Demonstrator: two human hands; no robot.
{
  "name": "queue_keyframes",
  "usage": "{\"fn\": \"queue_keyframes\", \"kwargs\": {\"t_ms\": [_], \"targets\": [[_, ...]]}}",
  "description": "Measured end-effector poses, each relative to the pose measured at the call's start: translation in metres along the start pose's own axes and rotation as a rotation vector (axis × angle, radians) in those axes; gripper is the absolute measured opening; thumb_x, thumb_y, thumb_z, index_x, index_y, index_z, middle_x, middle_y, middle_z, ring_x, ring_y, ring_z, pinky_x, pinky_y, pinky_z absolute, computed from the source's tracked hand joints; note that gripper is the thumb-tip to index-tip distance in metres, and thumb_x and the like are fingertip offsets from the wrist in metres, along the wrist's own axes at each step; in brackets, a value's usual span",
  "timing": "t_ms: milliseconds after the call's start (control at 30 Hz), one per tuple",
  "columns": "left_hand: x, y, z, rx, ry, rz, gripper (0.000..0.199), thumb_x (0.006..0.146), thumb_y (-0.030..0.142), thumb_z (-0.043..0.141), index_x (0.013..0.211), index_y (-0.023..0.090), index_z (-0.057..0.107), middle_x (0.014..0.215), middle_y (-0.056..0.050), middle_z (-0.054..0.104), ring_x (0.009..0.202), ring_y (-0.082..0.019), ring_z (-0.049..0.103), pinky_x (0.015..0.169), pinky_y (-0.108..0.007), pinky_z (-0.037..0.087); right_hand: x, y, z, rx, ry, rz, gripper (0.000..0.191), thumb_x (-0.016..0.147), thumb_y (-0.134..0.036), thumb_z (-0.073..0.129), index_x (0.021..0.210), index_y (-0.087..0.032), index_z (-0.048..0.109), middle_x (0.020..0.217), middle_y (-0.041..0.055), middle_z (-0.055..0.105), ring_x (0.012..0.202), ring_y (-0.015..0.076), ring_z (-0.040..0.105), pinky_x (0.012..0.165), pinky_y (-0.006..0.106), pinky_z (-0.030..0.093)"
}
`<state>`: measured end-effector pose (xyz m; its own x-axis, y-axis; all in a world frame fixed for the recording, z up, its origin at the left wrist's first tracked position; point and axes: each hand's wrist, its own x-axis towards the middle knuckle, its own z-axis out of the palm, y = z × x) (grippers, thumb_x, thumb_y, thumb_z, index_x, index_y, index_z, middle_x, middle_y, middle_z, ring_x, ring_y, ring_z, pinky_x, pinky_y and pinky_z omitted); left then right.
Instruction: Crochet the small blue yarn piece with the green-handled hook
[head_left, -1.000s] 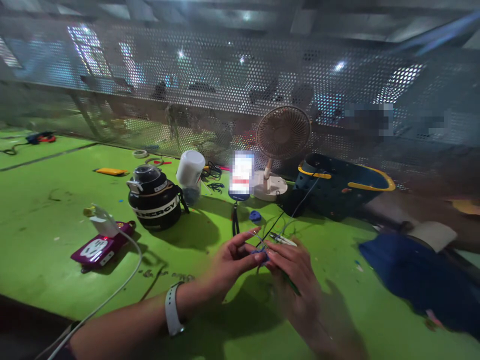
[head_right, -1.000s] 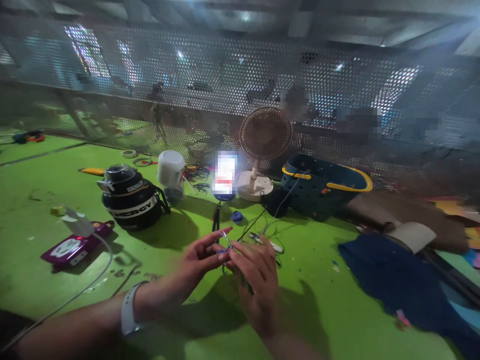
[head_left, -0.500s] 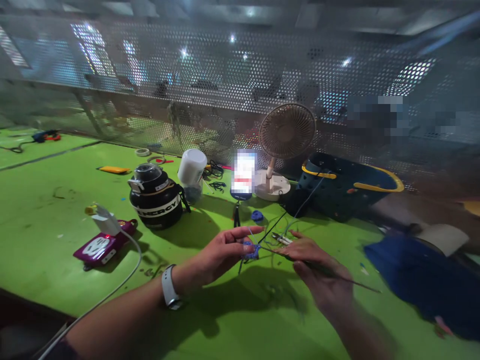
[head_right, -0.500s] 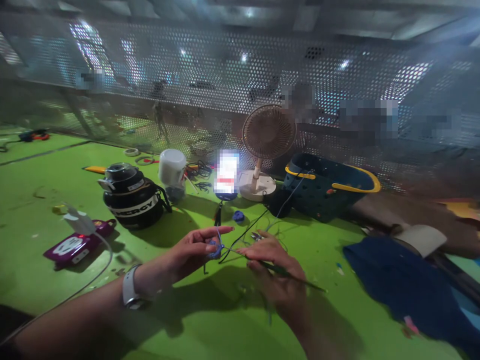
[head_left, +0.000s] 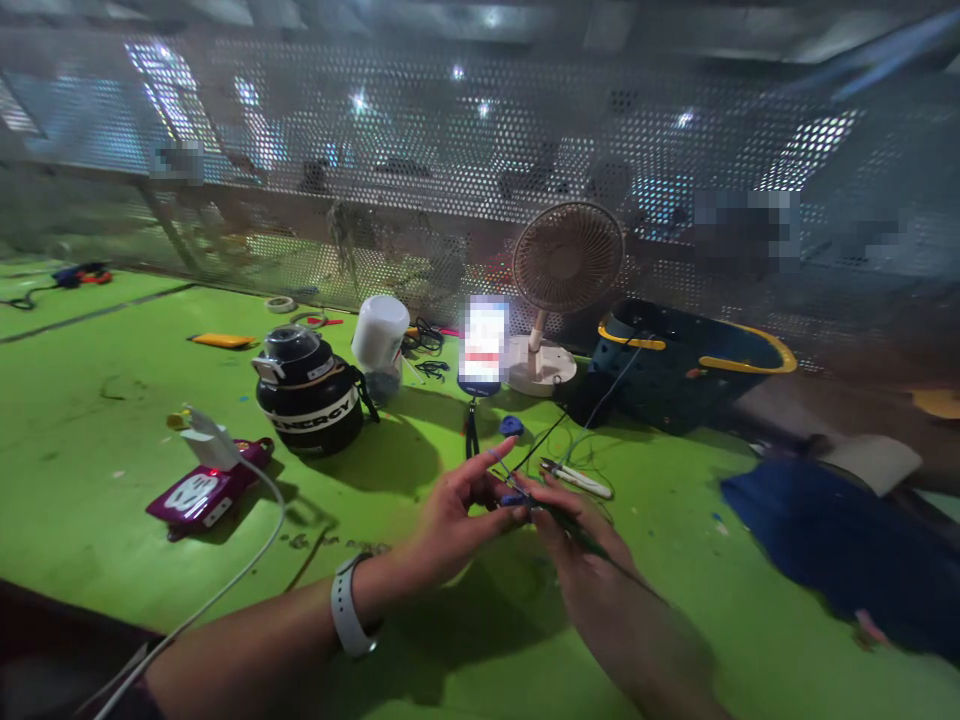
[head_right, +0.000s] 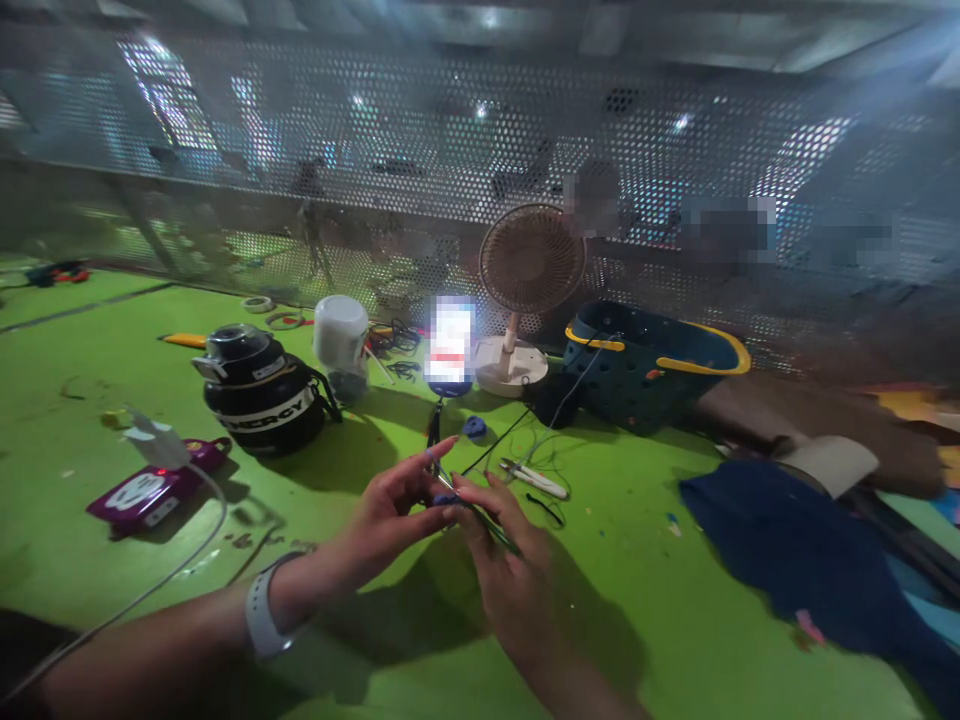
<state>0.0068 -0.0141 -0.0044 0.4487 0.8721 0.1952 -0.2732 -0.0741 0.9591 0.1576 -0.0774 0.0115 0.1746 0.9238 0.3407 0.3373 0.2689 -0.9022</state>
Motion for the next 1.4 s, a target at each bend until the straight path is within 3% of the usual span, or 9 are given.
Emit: {"fn": "queue_keyframes", "kwargs": {"t_ms": [167,333,500,600,667,800,933,1200,1400], "targets": [[-0.002,-0.004,0.001,0.013,-0.071,0.005,0.068,0.078,0.026,0.075,0.141,0.021,0.050,0.090,-0.005,0.069,0.081,-0.014,0.064,0.077,-0.030,0.052,0.004,0.004,-0.003,-0.041,-0.024,-0.288,0.017,0.089,-0.028,0.066,0.102,-0.035,0.073,0.110,-0.0013,0.076,0.100,0.0221,0.072,0.112,0.052,0.039],[-0.001,0.004,-0.001,0.073,-0.185,0.064,0.066,0.082,0.026,0.071,0.143,0.024,0.046,0.107,-0.010,0.069,0.092,-0.018,0.067,0.083,-0.034,0.055,0.009,0.012,-0.011,0.049,0.073,-0.326,0.022,0.085,-0.018,0.069,0.099,-0.034,0.072,0.102,-0.0051,0.078,0.094,0.0170,0.073,0.110,0.046,0.043],[-0.001,0.017,-0.005,0.442,-0.147,0.445,0.058,0.085,0.017,0.066,0.139,0.029,0.049,0.137,-0.013,0.058,0.117,-0.024,0.060,0.091,-0.038,0.054,0.015,0.003,-0.017,0.019,0.159,-0.565,0.031,0.082,-0.005,0.069,0.100,-0.030,0.072,0.102,-0.0035,0.078,0.091,0.0169,0.073,0.111,0.050,0.040],[0.000,0.018,-0.008,0.542,-0.165,0.646,0.066,0.084,0.012,0.066,0.143,0.031,0.043,0.139,-0.011,0.057,0.123,-0.024,0.056,0.102,-0.044,0.048,0.018,-0.001,-0.020,-0.076,0.141,-0.737,0.035,0.079,-0.001,0.069,0.102,-0.027,0.072,0.102,-0.0005,0.078,0.089,0.0193,0.073,0.109,0.057,0.038],[0.002,0.016,-0.010,0.529,-0.154,0.609,0.063,0.084,0.014,0.066,0.141,0.030,0.045,0.139,-0.012,0.056,0.123,-0.024,0.055,0.099,-0.042,0.051,0.018,-0.002,-0.022,-0.123,0.147,-0.782,0.035,0.079,0.000,0.069,0.102,-0.026,0.072,0.101,0.0012,0.078,0.089,0.0202,0.073,0.108,0.059,0.039],[0.009,0.010,-0.014,0.409,-0.093,0.321,0.046,0.086,0.022,0.065,0.130,0.022,0.055,0.146,-0.016,0.047,0.116,-0.023,0.057,0.079,-0.030,0.058,0.020,-0.002,-0.024,-0.140,0.192,-0.784,0.032,0.080,0.000,0.068,0.101,-0.024,0.071,0.100,0.0029,0.078,0.089,0.0204,0.072,0.106,0.059,0.039],[0.030,0.007,-0.013,0.362,-0.020,0.143,0.050,0.084,0.024,0.064,0.133,0.019,0.055,0.119,-0.013,0.065,0.084,-0.016,0.062,0.056,-0.020,0.051,0.024,-0.001,-0.025,-0.133,0.211,-0.803,0.033,0.079,0.000,0.069,0.102,-0.025,0.071,0.100,0.0030,0.078,0.089,0.0200,0.072,0.104,0.056,0.042],[0.101,-0.016,0.017,0.271,-0.036,0.026,0.051,0.078,0.028,0.069,0.124,0.009,0.061,0.078,-0.004,0.067,0.069,-0.012,0.058,0.067,-0.025,0.047,0.018,-0.007,-0.030,-0.107,0.124,-0.854,0.034,0.083,-0.001,0.064,0.107,-0.025,0.069,0.104,0.0040,0.077,0.092,0.0201,0.072,0.101,0.050,0.046],[0.102,-0.026,0.007,0.395,-0.046,-0.057,0.050,0.085,0.039,0.059,0.124,0.007,0.060,0.077,-0.006,0.067,0.059,-0.011,0.054,0.053,-0.022,0.040,0.002,-0.031,-0.029,0.097,0.022,-0.793,0.024,0.089,-0.012,0.062,0.107,-0.027,0.069,0.100,0.0021,0.079,0.084,0.0181,0.073,0.096,0.050,0.052]]}}
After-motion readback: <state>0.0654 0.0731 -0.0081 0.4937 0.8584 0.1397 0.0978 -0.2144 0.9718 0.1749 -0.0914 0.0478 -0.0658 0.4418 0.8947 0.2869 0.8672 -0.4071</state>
